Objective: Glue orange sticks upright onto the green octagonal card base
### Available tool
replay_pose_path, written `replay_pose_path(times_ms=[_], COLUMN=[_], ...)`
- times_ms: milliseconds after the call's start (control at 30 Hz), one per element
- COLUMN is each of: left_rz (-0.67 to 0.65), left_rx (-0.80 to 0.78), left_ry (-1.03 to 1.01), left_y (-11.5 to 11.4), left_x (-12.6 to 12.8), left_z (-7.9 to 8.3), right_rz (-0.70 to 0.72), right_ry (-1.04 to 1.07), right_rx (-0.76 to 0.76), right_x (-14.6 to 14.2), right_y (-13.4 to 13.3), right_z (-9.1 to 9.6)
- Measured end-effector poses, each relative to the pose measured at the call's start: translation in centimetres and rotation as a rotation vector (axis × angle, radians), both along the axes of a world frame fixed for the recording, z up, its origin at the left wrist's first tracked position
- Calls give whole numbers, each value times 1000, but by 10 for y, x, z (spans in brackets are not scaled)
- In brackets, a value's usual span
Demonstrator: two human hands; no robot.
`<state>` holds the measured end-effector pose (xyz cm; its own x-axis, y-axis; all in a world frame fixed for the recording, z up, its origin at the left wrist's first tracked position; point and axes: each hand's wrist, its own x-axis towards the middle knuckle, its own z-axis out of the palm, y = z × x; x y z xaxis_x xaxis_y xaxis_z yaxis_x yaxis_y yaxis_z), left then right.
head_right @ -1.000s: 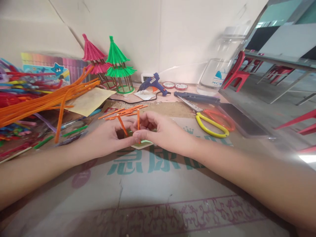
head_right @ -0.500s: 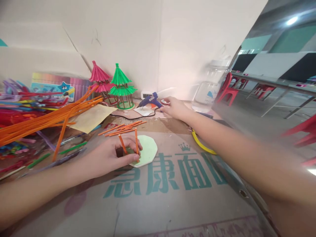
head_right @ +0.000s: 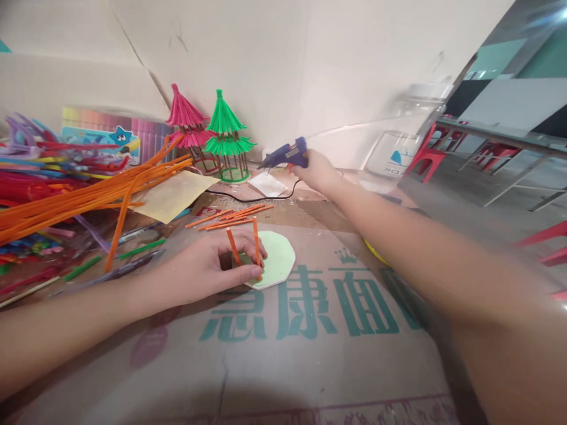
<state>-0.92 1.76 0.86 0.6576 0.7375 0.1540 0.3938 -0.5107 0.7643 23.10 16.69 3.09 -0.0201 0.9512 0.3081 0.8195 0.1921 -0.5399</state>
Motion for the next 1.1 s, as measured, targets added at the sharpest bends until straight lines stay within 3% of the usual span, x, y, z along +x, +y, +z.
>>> replay_pose_path(times_ms=[167,333,467,567,667,900,1100], left_rz=[23,85,131,152,165,161,166], left_rx=[-10,17,25,45,50,19,12], left_ry=[15,41,47,68,60,21,14], left_y=[2,9,12,12,12,13,13], left_x=[-7,-17,-20,-19,-19,-17,-16], left_z=[1,-1,-3,-4,-5,-6,-7], right_rz=[-24,206,406,516,514,393,374], right_ry=[101,152,149,162,83,-102,-176], right_rx=[-13,-19,-337,-480,-523,-428,-397], right_x=[20,33,37,34,30,18,8], right_y=[-66,-129,-162,-174,-178,-190,-192], right_z=[21,13,7,8,10,13,16])
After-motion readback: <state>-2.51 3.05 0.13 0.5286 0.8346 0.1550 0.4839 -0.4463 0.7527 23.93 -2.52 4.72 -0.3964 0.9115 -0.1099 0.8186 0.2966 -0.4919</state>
